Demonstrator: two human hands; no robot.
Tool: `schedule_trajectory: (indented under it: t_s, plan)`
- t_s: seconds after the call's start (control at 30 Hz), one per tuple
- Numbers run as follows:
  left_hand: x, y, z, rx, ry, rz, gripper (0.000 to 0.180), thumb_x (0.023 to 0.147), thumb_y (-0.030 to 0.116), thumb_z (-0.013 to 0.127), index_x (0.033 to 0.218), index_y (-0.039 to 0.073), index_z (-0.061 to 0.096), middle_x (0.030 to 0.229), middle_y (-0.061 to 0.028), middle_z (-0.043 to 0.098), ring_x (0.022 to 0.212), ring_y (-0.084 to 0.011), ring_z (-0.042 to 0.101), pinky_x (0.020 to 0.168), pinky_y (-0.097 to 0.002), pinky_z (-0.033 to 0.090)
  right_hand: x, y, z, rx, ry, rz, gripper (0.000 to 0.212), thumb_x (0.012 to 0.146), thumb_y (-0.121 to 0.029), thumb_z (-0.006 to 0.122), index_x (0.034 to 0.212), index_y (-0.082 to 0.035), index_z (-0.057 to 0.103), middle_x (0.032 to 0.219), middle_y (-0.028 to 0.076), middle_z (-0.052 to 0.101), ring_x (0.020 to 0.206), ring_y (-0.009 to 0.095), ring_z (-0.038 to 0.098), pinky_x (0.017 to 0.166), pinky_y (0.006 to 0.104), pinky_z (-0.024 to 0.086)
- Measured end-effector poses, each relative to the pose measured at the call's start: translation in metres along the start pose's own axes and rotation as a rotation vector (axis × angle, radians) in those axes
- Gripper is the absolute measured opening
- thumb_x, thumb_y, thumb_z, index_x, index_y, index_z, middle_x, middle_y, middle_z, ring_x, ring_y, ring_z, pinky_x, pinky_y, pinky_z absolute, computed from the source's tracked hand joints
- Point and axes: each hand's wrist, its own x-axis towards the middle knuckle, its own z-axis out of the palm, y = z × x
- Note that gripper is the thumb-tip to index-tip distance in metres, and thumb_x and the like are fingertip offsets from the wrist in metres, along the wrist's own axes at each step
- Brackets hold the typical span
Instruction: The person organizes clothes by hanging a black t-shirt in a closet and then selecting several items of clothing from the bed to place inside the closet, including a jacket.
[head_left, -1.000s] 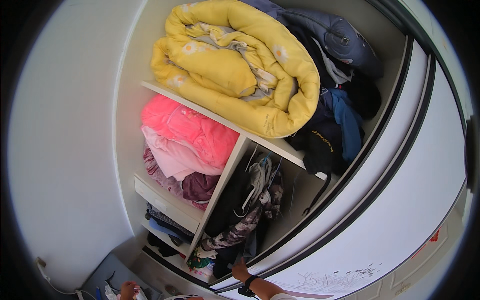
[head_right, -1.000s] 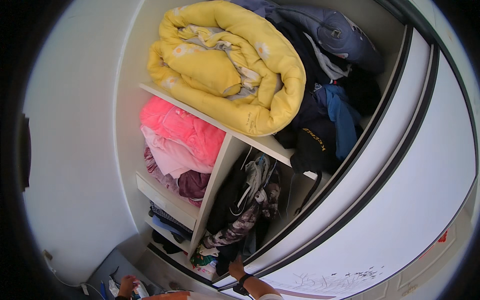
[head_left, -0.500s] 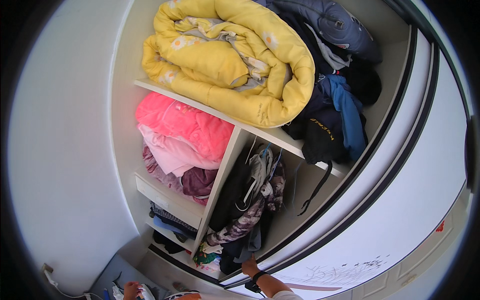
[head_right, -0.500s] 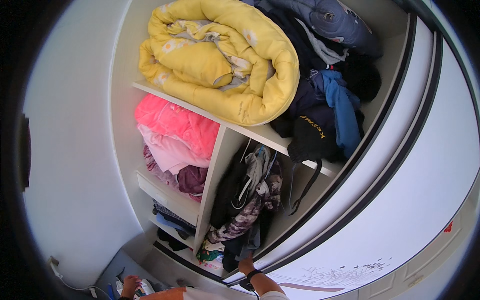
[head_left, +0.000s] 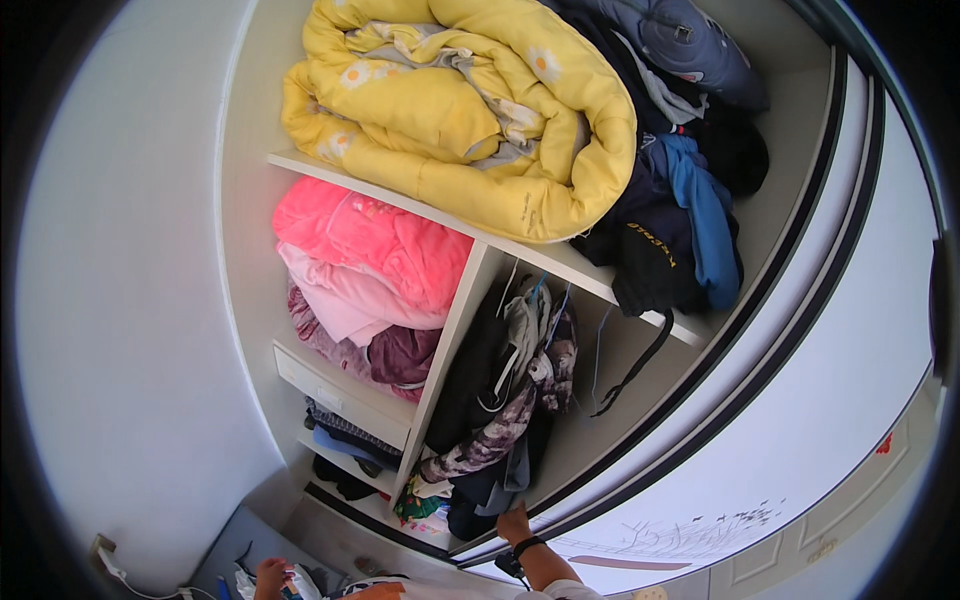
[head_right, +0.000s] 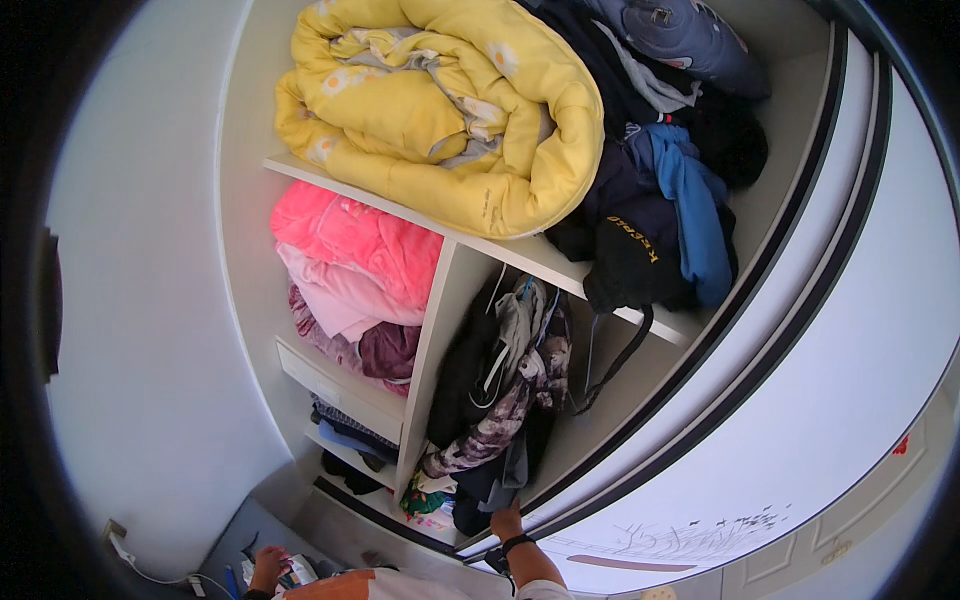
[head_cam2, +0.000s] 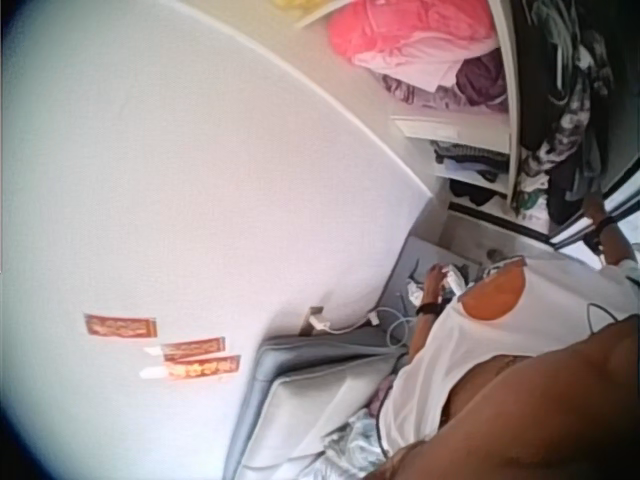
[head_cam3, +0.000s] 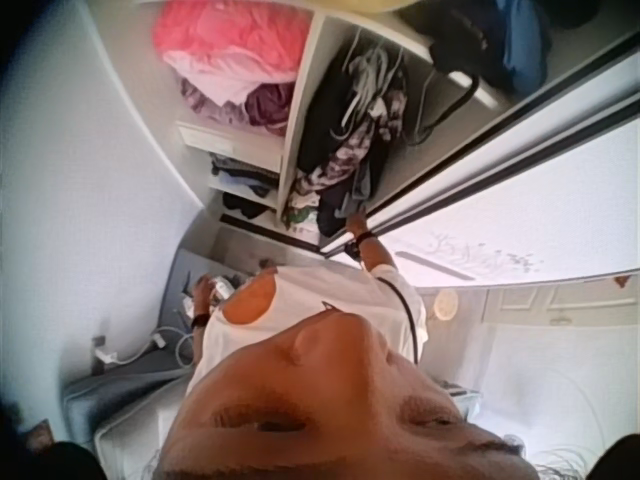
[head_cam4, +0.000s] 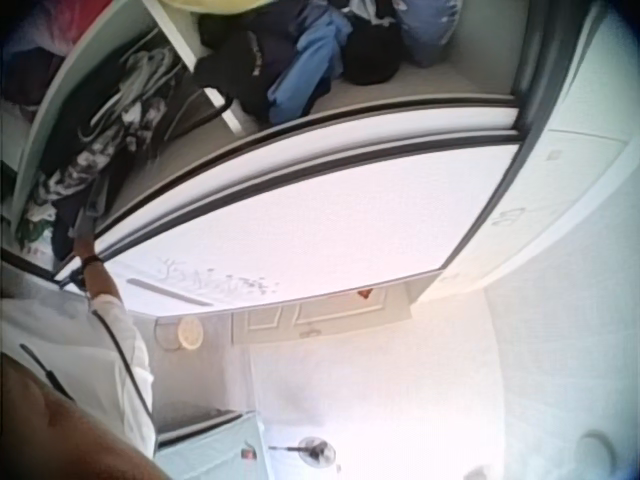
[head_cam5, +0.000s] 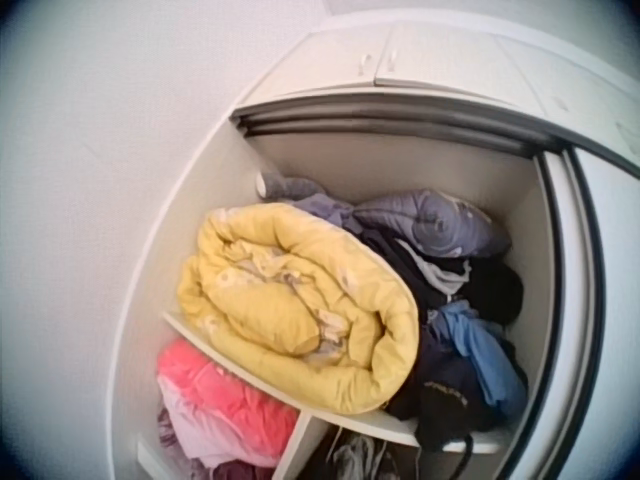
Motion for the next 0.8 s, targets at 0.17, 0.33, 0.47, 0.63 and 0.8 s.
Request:
schedule_trajectory:
  t_s: [0.17, 0.33, 0.47, 0.63, 0.8]
  plan:
    - [0.004, 0.017, 0.020, 0.078, 0.034, -0.017, 0.015, 0.084, 0.013, 0.048, 0.097, 0.005, 0.052, 0.078, -0.0084, 0.060, 0.062, -0.0172, 0.060, 0.054, -0.0275, 0.049, 0.014, 0.006, 0.007, 0.129, -0.040, 0.062, 0.026, 0.078, -0.023, 0.051, 0.092, -0.009, 0.069, 0.097, 0.016, 0.066, 0.100, 0.029, 0.060, 0.101, 0.0585, 0.020]
    - [0.014, 0.015, 0.006, 0.116, 0.004, -0.013, 0.014, 0.085, 0.013, 0.047, 0.096, 0.005, 0.052, 0.076, -0.0077, 0.061, 0.062, -0.0173, 0.060, 0.054, -0.0279, 0.049, 0.020, 0.014, -0.039, 0.555, -0.400, -0.016, 0.047, 0.079, -0.032, 0.057, 0.118, -0.005, 0.054, 0.114, 0.018, 0.058, 0.104, 0.034, 0.057, 0.092, 0.0447, 0.041]
    - [0.018, 0.009, -0.019, 0.119, 0.029, -0.037, 0.015, 0.086, 0.012, 0.045, 0.096, 0.004, 0.053, 0.077, -0.0107, 0.064, 0.060, -0.0193, 0.062, 0.051, -0.0294, 0.049, 0.010, 0.000, -0.211, 0.821, -0.036, -0.389, 0.045, 0.084, -0.032, 0.057, 0.118, -0.003, 0.053, 0.111, 0.020, 0.059, 0.102, 0.036, 0.057, 0.088, 0.0397, 0.045]
    - [0.023, 0.029, 0.004, 0.176, -0.038, 0.057, 0.017, 0.088, 0.013, 0.045, 0.096, 0.003, 0.055, 0.079, -0.0097, 0.064, 0.061, -0.0176, 0.061, 0.055, -0.0279, 0.050, -0.064, 0.020, -0.455, 0.901, 0.485, -0.599, 0.036, 0.085, -0.021, 0.060, 0.117, -0.005, 0.053, 0.109, 0.017, 0.060, 0.097, 0.033, 0.059, 0.082, 0.0349, 0.048]
    - [-0.006, 0.056, 0.020, 0.138, -0.076, 0.100, 0.017, 0.088, 0.013, 0.046, 0.098, 0.004, 0.056, 0.082, -0.0085, 0.065, 0.065, -0.0158, 0.061, 0.058, -0.0271, 0.050, -0.086, 0.044, -0.620, 0.879, 1.175, -0.597, 0.033, 0.084, -0.014, 0.060, 0.114, -0.004, 0.053, 0.100, 0.012, 0.064, 0.084, 0.023, 0.062, 0.075, 0.0289, 0.049]
